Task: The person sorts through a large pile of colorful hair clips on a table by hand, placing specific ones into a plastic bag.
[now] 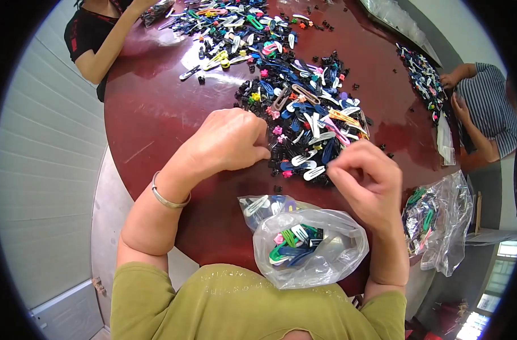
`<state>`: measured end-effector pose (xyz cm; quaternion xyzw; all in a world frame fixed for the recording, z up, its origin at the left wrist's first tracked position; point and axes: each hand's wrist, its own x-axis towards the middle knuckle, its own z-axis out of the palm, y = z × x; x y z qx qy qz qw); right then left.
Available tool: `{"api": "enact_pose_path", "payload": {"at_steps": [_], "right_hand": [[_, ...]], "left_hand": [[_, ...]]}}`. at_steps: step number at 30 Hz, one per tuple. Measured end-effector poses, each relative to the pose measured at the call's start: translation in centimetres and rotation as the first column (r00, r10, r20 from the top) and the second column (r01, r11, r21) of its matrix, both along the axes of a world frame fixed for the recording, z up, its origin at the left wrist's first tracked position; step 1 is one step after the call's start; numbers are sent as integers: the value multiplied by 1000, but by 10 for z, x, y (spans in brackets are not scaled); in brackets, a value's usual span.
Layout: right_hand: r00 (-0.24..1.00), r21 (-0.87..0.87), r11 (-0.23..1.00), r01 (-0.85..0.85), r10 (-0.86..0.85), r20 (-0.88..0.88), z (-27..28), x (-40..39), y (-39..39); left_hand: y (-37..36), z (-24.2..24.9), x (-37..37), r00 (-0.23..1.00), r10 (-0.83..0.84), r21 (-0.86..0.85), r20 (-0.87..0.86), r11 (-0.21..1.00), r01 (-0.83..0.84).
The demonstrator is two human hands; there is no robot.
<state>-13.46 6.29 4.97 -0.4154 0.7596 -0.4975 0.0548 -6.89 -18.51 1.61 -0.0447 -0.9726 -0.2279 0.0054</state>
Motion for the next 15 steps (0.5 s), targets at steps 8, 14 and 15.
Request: {"api": "enact_pose_path", "payload": {"at_steps": [8, 14, 15], "right_hand": [[882, 166, 985, 43, 41, -469, -50, -5, -25], [824, 232, 972, 39, 100, -557, -52, -4, -24], [825, 233, 972, 29, 108, -554, -51, -5, -24]], "left_hand": [[14, -4, -1, 1000, -16, -70, -9, 997, 15], [8, -2, -2, 993, 52, 30, -105, 998, -49], [8, -2, -3, 990, 68, 72, -127, 996, -59]]}}
